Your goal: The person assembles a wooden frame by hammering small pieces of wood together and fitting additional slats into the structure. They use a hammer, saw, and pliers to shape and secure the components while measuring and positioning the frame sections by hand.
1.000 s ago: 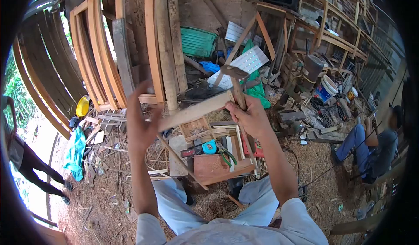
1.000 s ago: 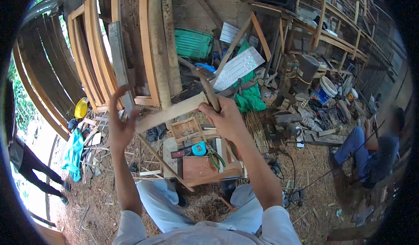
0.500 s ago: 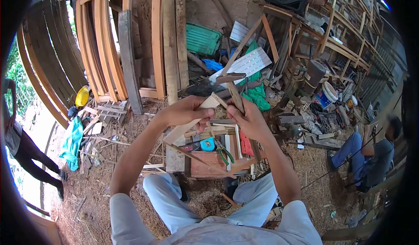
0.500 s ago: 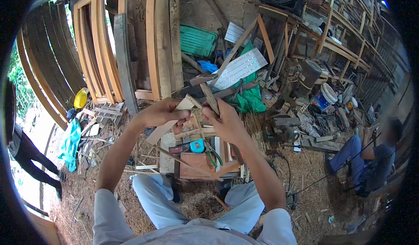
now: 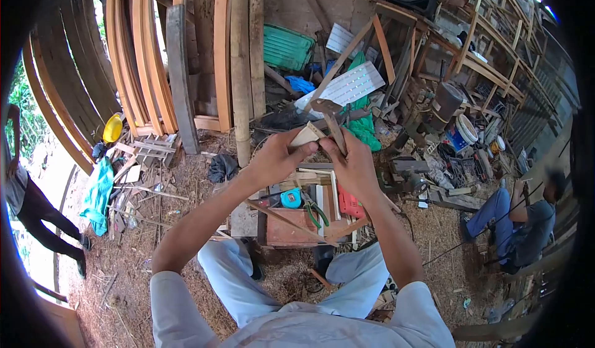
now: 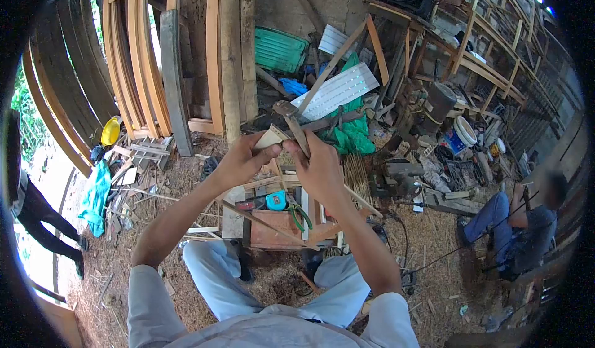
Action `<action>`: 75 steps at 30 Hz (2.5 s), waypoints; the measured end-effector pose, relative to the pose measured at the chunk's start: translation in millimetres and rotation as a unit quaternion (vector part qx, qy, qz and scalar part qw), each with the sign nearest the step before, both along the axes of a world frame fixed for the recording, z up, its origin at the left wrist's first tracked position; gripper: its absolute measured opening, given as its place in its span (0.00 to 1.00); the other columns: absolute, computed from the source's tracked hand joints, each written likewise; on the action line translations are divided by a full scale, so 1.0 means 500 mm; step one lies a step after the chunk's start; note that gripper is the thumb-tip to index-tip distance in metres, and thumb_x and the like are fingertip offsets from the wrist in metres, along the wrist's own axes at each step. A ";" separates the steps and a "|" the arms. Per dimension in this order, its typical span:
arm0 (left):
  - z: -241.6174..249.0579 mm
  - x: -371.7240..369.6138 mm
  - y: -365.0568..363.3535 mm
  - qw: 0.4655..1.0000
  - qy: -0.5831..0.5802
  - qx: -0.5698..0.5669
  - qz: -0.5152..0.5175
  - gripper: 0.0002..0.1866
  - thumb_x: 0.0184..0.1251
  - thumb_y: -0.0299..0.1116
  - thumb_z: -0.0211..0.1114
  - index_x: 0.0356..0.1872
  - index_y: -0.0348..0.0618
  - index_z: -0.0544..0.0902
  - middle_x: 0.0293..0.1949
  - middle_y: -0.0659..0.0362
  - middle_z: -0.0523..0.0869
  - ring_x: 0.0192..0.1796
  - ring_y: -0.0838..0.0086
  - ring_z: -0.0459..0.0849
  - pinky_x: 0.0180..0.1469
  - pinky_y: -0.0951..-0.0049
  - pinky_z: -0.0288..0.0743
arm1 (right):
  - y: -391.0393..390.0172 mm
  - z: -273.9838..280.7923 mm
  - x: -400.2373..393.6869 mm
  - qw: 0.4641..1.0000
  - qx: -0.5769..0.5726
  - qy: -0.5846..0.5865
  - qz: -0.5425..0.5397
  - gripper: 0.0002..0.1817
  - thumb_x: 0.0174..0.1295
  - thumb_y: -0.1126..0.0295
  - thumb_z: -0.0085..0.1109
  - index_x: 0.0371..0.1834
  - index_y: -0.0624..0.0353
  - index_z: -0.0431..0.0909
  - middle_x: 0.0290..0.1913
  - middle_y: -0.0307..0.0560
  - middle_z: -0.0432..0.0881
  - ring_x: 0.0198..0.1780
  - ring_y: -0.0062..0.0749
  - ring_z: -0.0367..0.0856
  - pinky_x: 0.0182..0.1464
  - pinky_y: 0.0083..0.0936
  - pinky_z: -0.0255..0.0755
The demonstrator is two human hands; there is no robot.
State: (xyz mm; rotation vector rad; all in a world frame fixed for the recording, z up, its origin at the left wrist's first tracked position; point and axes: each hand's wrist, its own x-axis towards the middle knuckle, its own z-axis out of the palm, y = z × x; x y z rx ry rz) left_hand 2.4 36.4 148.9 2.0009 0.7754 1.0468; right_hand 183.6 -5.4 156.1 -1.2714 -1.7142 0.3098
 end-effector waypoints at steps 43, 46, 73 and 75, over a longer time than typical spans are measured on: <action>-0.012 -0.024 -0.051 0.989 -0.146 -0.009 0.010 0.08 0.66 0.23 0.64 0.44 0.34 0.79 0.36 0.60 0.85 0.36 0.85 0.80 0.36 0.82 0.75 | -0.065 0.028 -0.027 0.995 -0.025 0.079 0.061 0.14 0.61 0.66 0.66 0.42 0.66 0.81 0.30 0.57 0.84 0.30 0.44 0.85 0.32 0.32 0.72; -0.010 -0.020 -0.044 0.988 -0.156 -0.010 -0.007 0.07 0.67 0.25 0.63 0.44 0.35 0.78 0.36 0.60 0.84 0.34 0.85 0.79 0.35 0.81 0.75 | -0.060 0.032 -0.026 0.993 -0.033 0.090 0.063 0.14 0.60 0.66 0.66 0.42 0.66 0.81 0.30 0.56 0.85 0.31 0.45 0.85 0.33 0.32 0.73; 0.049 -0.048 0.008 0.996 -0.011 0.080 -0.038 0.09 0.64 0.31 0.68 0.40 0.36 0.81 0.31 0.60 0.83 0.36 0.79 0.78 0.40 0.76 0.71 | -0.023 0.004 -0.029 0.936 -0.128 0.275 0.178 0.10 0.65 0.73 0.61 0.45 0.70 0.79 0.29 0.43 0.83 0.28 0.18 0.77 0.32 0.18 0.72; 0.054 -0.058 0.021 0.996 0.008 0.070 -0.046 0.11 0.62 0.30 0.70 0.42 0.37 0.80 0.35 0.60 0.82 0.39 0.78 0.78 0.44 0.74 0.71 | -0.016 -0.001 -0.032 0.930 -0.123 0.282 0.200 0.11 0.66 0.73 0.60 0.46 0.70 0.78 0.31 0.43 0.84 0.28 0.18 0.77 0.33 0.18 0.72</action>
